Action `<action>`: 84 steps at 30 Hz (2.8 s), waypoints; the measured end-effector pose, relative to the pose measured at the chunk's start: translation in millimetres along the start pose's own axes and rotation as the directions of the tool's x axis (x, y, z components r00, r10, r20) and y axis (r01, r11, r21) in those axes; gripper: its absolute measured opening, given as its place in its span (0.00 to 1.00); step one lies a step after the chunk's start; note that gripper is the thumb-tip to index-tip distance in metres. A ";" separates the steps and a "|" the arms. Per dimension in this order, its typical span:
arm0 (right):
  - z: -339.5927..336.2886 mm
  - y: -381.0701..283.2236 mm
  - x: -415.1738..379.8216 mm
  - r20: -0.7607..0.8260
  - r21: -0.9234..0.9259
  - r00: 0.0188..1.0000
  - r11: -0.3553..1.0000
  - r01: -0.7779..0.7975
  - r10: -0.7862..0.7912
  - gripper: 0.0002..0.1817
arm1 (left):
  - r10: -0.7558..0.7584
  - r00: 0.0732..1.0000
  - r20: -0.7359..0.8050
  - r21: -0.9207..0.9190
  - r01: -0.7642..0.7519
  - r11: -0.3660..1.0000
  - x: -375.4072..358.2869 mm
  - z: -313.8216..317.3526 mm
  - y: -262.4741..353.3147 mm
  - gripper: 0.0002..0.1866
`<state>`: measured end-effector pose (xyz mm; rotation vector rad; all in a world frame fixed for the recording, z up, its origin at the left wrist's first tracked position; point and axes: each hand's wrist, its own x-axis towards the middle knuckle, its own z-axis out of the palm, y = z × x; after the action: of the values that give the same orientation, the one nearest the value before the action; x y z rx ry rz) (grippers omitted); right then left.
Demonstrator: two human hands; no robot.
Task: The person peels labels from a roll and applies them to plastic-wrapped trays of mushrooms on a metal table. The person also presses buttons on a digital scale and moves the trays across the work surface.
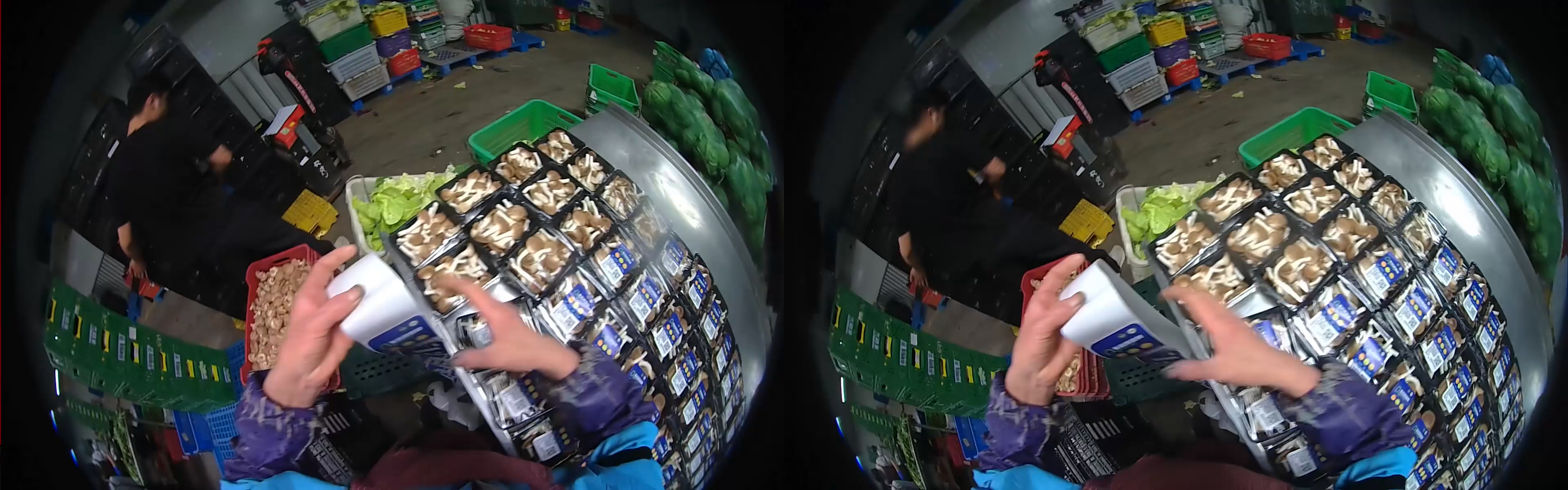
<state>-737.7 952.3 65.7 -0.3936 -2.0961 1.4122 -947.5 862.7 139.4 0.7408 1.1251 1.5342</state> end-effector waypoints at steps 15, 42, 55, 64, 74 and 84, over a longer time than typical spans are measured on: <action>175.4 -1.9 73.6 -0.089 -0.741 0.957 0.661 0.121 -0.275 0.18 | -0.362 0.893 0.267 -0.182 0.415 0.891 -35.7 -160.3 -46.4 0.18; 32.7 168.0 162.5 -0.350 -0.776 0.936 0.547 -0.316 0.044 0.22 | -0.086 0.984 -0.156 -0.133 0.065 0.989 9.3 -132.5 4.6 0.24; 122.5 38.2 93.0 -0.125 0.106 0.917 0.924 -0.367 0.379 0.10 | -0.099 0.991 0.092 0.079 0.092 0.993 18.3 -123.4 -61.7 0.17; 111.6 61.6 70.4 0.076 -0.720 0.935 0.629 0.291 -0.346 0.09 | -0.495 0.816 0.297 -0.417 0.578 0.702 20.7 -131.0 -99.1 0.17; 24.3 151.7 58.1 -0.510 0.180 0.708 0.865 -0.468 0.489 0.15 | -0.267 0.883 -0.386 0.271 0.386 0.882 42.8 -171.6 -120.9 0.22; 36.0 135.9 75.1 -0.403 -0.765 0.910 0.510 -0.394 0.099 0.27 | -0.089 0.995 0.035 -0.072 0.091 0.993 41.3 -105.2 -9.5 0.24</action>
<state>-828.9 1019.7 -46.3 -1.2641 -2.3622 0.2733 -1048.0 873.2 88.1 0.6541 1.0592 1.4749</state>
